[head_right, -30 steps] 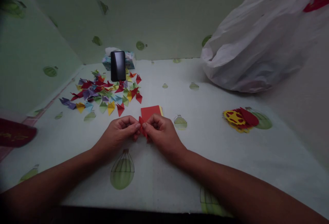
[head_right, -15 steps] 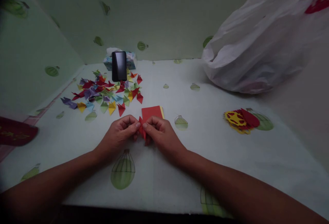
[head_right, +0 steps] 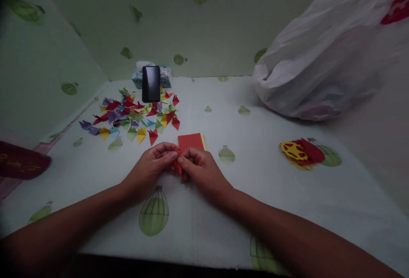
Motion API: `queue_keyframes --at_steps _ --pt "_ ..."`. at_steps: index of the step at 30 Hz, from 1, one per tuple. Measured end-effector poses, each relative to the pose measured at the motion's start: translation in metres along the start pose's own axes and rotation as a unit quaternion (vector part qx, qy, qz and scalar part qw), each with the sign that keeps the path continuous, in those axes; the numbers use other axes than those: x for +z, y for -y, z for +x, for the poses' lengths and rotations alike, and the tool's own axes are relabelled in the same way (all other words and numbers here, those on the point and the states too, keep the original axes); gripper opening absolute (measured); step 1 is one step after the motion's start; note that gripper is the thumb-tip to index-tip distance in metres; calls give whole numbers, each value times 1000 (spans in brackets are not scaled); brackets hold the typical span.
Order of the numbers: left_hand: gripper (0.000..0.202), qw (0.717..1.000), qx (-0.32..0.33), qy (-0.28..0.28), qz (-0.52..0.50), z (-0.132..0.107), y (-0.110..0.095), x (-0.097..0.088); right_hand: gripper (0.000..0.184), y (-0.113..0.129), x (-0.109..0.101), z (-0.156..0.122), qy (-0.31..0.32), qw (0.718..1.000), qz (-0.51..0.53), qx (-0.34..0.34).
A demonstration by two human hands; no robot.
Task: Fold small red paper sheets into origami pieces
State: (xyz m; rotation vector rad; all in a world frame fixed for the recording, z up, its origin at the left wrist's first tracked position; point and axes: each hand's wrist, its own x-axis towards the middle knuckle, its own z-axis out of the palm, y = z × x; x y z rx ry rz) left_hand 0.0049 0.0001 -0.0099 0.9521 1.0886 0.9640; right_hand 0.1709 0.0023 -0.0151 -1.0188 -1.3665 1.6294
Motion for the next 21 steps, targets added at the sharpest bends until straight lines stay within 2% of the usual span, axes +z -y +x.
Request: queue_keyframes --at_steps 3,7,14,21 --pt "23 1000 -1 3 -4 -1 -1 1 27 1 0 0 8 1000 -22 -9" --pt "21 1000 27 -7 9 -3 -1 0 25 1 0 0 21 999 -26 -14" --pt "21 999 38 -15 -6 0 -1 -1 27 -1 0 -1 37 999 32 9" --pt "22 998 45 -48 8 3 -5 -2 30 -1 0 0 7 997 68 34"
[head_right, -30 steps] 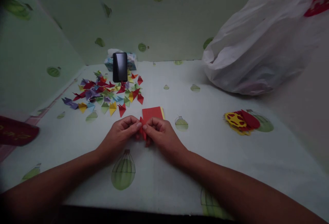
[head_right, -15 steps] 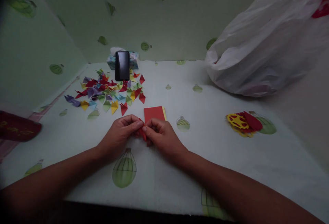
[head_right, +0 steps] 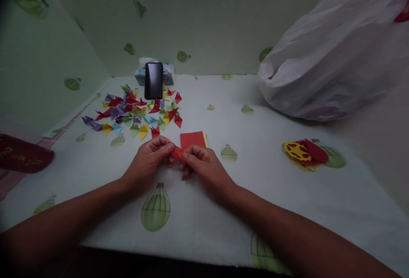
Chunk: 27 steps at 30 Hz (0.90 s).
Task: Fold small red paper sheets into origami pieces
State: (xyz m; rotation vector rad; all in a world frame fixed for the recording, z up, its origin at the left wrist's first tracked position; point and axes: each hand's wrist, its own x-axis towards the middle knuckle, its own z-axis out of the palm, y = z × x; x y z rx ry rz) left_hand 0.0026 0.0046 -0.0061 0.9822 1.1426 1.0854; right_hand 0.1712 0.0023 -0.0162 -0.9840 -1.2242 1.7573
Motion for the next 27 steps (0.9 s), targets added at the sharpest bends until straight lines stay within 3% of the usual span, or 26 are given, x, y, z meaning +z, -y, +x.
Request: queue_keyframes --at_steps 3,9,15,27 --pt "23 1000 20 -18 -4 0 -1 0 35 1 1 0 -1 1000 -6 -7" --pt "22 999 36 -7 25 -2 -1 0 28 -1 -1 2 -32 999 -19 -14" --pt "22 999 -6 31 9 -1 3 -2 24 2 -8 8 -81 995 30 -56" --pt "23 995 -62 84 -1 -1 5 -2 23 6 -7 7 -62 997 6 -41"
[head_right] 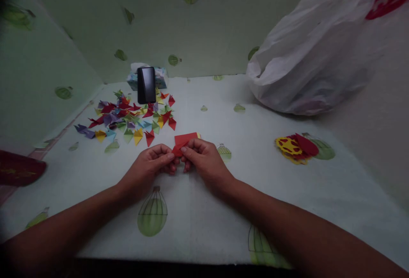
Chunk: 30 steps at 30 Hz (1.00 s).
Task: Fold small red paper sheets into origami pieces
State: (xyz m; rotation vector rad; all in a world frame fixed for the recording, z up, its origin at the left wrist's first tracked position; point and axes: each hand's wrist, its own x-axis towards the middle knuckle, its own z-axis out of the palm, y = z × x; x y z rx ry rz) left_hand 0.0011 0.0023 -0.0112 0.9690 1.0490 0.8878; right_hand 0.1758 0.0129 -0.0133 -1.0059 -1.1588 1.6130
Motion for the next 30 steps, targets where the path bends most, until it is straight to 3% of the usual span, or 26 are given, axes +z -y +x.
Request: queue_keyframes --at_steps 9,17,30 --pt "27 999 24 -3 48 -4 -5 5 24 5 1 -2 29 994 -107 -9" --pt "27 990 71 29 121 -7 -6 6 23 3 2 -4 49 996 -78 -4" --pt "32 985 57 35 157 -8 -4 5 26 5 1 -6 32 994 -105 -18"
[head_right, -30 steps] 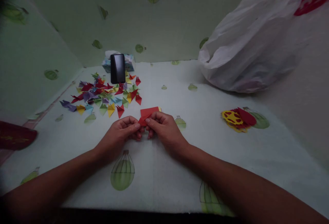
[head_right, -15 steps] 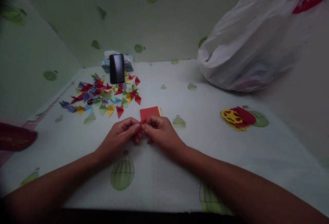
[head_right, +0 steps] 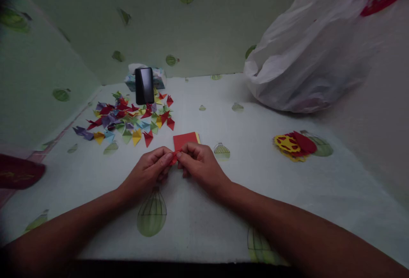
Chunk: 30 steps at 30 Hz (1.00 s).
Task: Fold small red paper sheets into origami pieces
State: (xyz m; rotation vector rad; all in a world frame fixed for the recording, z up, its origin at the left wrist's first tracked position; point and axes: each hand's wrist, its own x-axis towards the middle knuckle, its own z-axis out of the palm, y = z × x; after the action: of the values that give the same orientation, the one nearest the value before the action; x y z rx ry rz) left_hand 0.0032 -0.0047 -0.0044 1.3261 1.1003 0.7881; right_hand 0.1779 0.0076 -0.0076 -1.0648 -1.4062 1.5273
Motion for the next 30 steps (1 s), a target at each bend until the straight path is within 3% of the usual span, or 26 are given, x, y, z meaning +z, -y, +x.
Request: queue_keyframes --at_steps 11,18,23,30 --pt "29 1000 19 2 2 1 2 -1 28 3 -1 -1 10 999 -34 4" --pt "32 999 14 -8 33 0 1 -2 12 3 -1 2 -17 999 -27 -32" --pt "28 997 42 -25 59 0 1 -2 17 4 -2 2 -4 998 -52 -39" --pt "30 996 32 -27 76 -2 -4 -1 22 7 -5 2 21 998 -48 -45"
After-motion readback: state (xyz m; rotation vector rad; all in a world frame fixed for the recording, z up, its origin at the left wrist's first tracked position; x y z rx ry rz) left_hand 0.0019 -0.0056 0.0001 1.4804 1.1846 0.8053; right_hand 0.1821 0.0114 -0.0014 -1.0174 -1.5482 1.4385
